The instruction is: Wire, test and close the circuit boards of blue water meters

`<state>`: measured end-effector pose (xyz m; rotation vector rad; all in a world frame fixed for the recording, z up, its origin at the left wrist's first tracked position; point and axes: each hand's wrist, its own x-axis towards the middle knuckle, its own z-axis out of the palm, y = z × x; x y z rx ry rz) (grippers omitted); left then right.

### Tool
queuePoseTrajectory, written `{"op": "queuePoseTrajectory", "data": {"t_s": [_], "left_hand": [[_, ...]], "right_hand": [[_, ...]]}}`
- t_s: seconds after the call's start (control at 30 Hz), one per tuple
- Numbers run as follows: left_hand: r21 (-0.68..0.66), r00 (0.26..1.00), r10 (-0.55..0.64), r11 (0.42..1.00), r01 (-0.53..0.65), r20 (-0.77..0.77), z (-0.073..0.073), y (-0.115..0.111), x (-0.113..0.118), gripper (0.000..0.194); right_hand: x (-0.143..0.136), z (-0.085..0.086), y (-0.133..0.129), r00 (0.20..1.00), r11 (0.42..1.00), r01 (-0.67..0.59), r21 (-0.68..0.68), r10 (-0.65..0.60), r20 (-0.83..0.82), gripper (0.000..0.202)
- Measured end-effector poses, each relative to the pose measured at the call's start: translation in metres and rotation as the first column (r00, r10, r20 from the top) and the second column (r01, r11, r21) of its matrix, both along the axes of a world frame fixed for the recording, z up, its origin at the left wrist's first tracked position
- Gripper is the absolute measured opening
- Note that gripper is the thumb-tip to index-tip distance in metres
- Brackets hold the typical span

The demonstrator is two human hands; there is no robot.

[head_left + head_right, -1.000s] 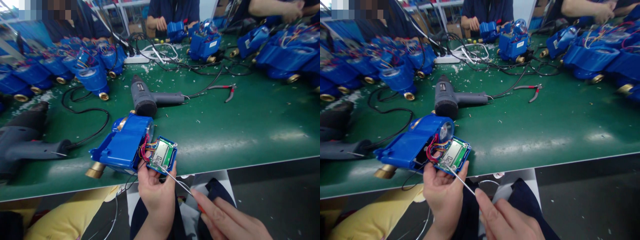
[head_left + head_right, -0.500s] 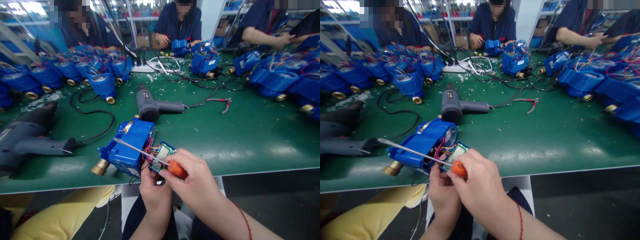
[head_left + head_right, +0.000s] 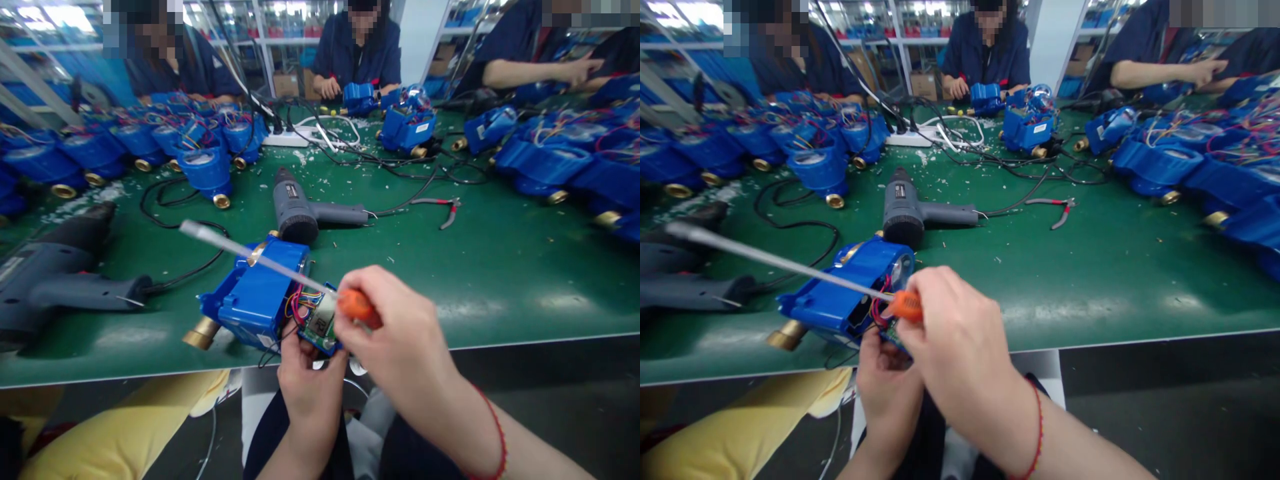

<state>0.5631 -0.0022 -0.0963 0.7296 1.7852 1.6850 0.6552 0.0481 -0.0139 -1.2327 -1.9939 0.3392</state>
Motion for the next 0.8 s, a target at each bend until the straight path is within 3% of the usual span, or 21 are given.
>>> {"op": "queuePoseTrajectory", "data": {"t_s": [0.1,0.2,0.37,0.5,0.67,0.8], "left_hand": [[0.023,0.992,-0.074,0.997,0.072,0.103,0.005,0.001,0.003,0.057],[0.022,0.983,-0.083,0.996,0.081,0.161,0.009,0.002,0.003,0.060],[0.038,0.981,-0.075,0.997,0.069,0.178,0.011,0.002,-0.001,0.064],[0.006,0.989,-0.057,0.998,0.056,0.139,0.011,0.002,-0.004,0.062],[-0.031,0.991,-0.090,0.995,0.094,0.098,0.011,0.002,-0.007,0.064],[-0.036,0.993,-0.103,0.994,0.105,0.055,0.010,0.000,-0.011,0.065]], "right_hand": [[0.029,0.002,0.022,0.969,0.965,0.243,0.098,-0.246,0.025,0.009],[0.058,-0.004,0.031,0.931,0.938,0.347,0.025,-0.347,0.111,0.009],[0.089,-0.020,0.000,0.950,0.936,0.312,-0.161,-0.312,0.027,0.027],[0.102,-0.035,-0.030,0.961,0.920,0.244,-0.305,-0.272,-0.051,0.022],[0.104,-0.049,-0.056,0.953,0.911,0.171,-0.375,-0.250,-0.173,0.026],[0.098,-0.055,-0.066,0.939,0.899,0.266,-0.347,-0.324,-0.118,0.035]]}}
